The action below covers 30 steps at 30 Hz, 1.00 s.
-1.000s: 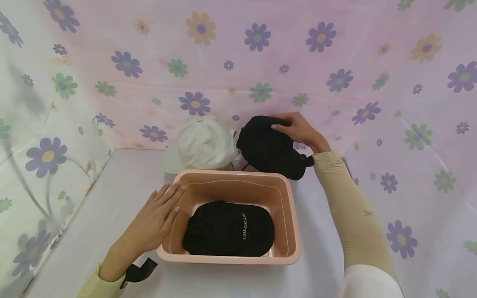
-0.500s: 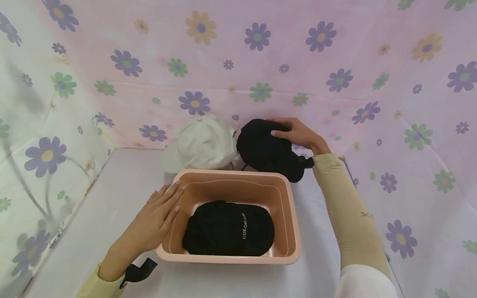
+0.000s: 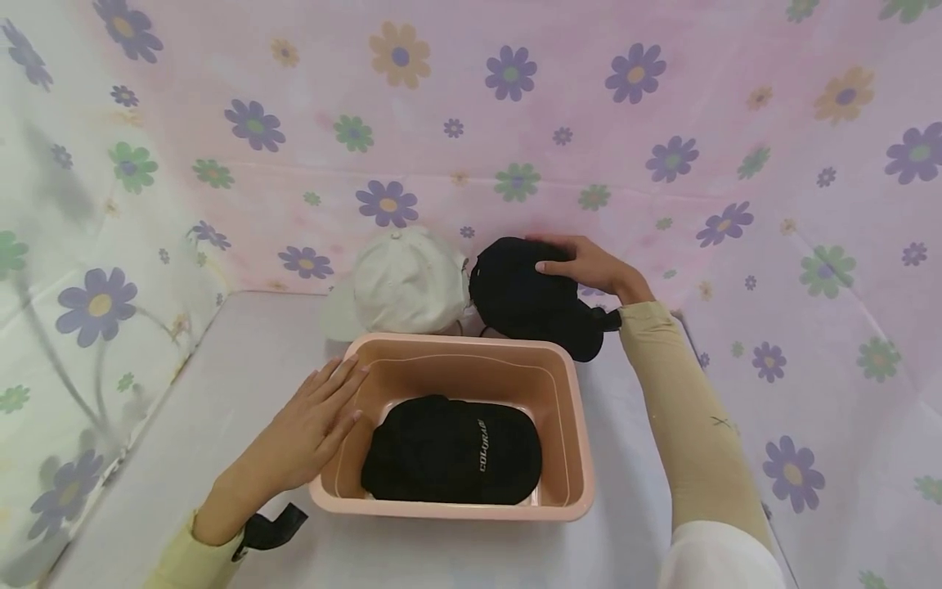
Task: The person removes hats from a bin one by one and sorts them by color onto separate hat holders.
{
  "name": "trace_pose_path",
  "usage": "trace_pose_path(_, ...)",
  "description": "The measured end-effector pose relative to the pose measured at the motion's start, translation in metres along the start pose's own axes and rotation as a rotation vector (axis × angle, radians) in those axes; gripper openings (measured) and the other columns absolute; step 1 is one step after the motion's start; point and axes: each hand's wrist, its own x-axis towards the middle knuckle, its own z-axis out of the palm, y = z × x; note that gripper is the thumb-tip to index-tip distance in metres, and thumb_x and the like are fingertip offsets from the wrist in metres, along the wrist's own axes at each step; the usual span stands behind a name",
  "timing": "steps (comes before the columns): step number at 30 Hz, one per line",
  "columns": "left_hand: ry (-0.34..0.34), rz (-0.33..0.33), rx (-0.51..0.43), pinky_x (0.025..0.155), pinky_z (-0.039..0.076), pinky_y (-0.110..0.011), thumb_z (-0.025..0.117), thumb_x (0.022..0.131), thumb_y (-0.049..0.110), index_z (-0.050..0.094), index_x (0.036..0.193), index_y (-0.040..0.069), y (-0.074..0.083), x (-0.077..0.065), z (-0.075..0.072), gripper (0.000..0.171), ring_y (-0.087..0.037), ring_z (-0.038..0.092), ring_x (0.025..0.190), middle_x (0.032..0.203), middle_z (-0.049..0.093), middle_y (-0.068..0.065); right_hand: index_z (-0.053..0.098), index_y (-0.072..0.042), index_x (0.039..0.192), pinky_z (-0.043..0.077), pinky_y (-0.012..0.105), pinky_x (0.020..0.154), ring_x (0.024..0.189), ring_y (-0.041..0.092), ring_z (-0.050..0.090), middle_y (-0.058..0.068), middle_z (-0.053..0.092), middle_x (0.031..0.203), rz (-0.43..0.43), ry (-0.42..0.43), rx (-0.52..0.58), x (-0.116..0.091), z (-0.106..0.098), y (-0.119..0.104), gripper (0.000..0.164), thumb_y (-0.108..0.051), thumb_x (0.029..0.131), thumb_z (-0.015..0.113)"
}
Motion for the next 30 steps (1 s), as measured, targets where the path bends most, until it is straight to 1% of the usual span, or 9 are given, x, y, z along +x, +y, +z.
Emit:
trace_pose_path(3, -0.015, 0.068, 0.002, 0.116, 0.03, -0.064, 0.062, 0.102, 0.022, 0.044, 0.151, -0.003, -0.001, 0.007, -0.012, 0.057, -0.047, 0.03, 0.149, 0.158, 0.04, -0.024, 0.038, -0.01, 0.158, 0.026, 0.056, 0.122, 0.153, 0.03, 0.029, 0.008, 0.032, 0.165, 0.002, 0.024, -0.005, -0.001, 0.0, -0.002, 0.062, -0.018, 0.102, 0.064)
trace_pose_path(6, -0.03, 0.085, -0.077, 0.115, 0.034, -0.061, 0.061, 0.103, 0.024, 0.048, 0.149, -0.002, 0.003, 0.016, -0.03, 0.054, -0.043, 0.033, 0.148, 0.156, 0.044, -0.021, 0.039, -0.008, 0.157, 0.029, 0.056, 0.12, 0.15, 0.032, 0.033, 0.011, 0.035, 0.164, -0.003, 0.04, -0.019, -0.004, 0.0, -0.007, 0.065, -0.016, 0.099, 0.067)
trace_pose_path(13, 0.074, 0.153, -0.484, 0.105, 0.05, -0.05, 0.061, 0.103, 0.012, 0.063, 0.134, -0.001, 0.018, 0.065, -0.06, 0.034, -0.03, 0.062, 0.126, 0.133, 0.067, -0.014, 0.043, -0.004, 0.154, 0.023, 0.053, 0.124, 0.152, 0.031, 0.031, 0.013, 0.038, 0.162, -0.037, 0.135, -0.028, -0.026, -0.009, -0.03, 0.061, -0.019, 0.1, 0.067)
trace_pose_path(17, 0.038, 0.093, -0.743, 0.1, 0.055, -0.043, 0.056, 0.105, 0.011, 0.062, 0.134, -0.001, 0.027, 0.101, -0.065, 0.032, -0.028, 0.067, 0.117, 0.126, 0.069, -0.015, 0.049, -0.01, 0.152, 0.029, 0.053, 0.122, 0.148, 0.027, 0.038, 0.008, 0.044, 0.159, -0.031, 0.246, 0.005, -0.049, -0.015, -0.036, 0.052, -0.024, 0.103, 0.061)
trace_pose_path(20, -0.02, 0.024, -0.942, 0.099, 0.055, -0.037, 0.053, 0.106, 0.011, 0.058, 0.138, -0.001, 0.032, 0.126, -0.061, 0.034, -0.032, 0.066, 0.118, 0.125, 0.067, -0.019, 0.051, -0.014, 0.151, 0.03, 0.051, 0.121, 0.146, 0.021, 0.04, 0.005, 0.048, 0.156, -0.022, 0.331, 0.056, -0.067, -0.014, -0.025, 0.048, -0.029, 0.106, 0.056)
trace_pose_path(23, -0.061, -0.077, -1.13, 0.099, 0.055, -0.034, 0.051, 0.108, 0.011, 0.053, 0.142, -0.003, 0.035, 0.148, -0.051, 0.037, -0.034, 0.063, 0.123, 0.13, 0.064, -0.022, 0.051, -0.012, 0.15, 0.032, 0.045, 0.121, 0.141, 0.016, 0.044, 0.005, 0.052, 0.153, -0.001, 0.402, 0.096, -0.082, -0.004, -0.003, 0.047, -0.032, 0.107, 0.053)
trace_pose_path(26, -0.073, -0.165, -1.267, 0.104, 0.052, -0.034, 0.048, 0.109, 0.01, 0.048, 0.146, -0.004, 0.039, 0.169, -0.038, 0.04, -0.034, 0.058, 0.131, 0.14, 0.058, -0.025, 0.05, -0.007, 0.15, 0.037, 0.031, 0.117, 0.135, 0.012, 0.048, 0.011, 0.053, 0.15, 0.042, 0.437, 0.132, -0.092, 0.012, 0.027, 0.049, -0.033, 0.108, 0.052)
trace_pose_path(28, -0.072, -0.223, -1.327, 0.108, 0.048, -0.036, 0.046, 0.109, 0.009, 0.045, 0.149, -0.004, 0.042, 0.182, -0.03, 0.042, -0.034, 0.054, 0.135, 0.145, 0.054, -0.025, 0.048, -0.001, 0.149, 0.04, 0.024, 0.113, 0.133, 0.014, 0.049, 0.017, 0.051, 0.149, 0.092, 0.447, 0.161, -0.096, 0.024, 0.047, 0.051, -0.032, 0.108, 0.05)
trace_pose_path(30, -0.063, -0.269, -1.355, 0.112, 0.044, -0.038, 0.044, 0.109, 0.008, 0.039, 0.151, -0.007, 0.047, 0.195, -0.021, 0.044, -0.035, 0.05, 0.139, 0.15, 0.049, -0.026, 0.042, 0.004, 0.151, 0.04, 0.026, 0.114, 0.137, 0.022, 0.048, 0.024, 0.046, 0.151, 0.152, 0.452, 0.205, -0.098, 0.036, 0.066, 0.054, -0.03, 0.109, 0.048)
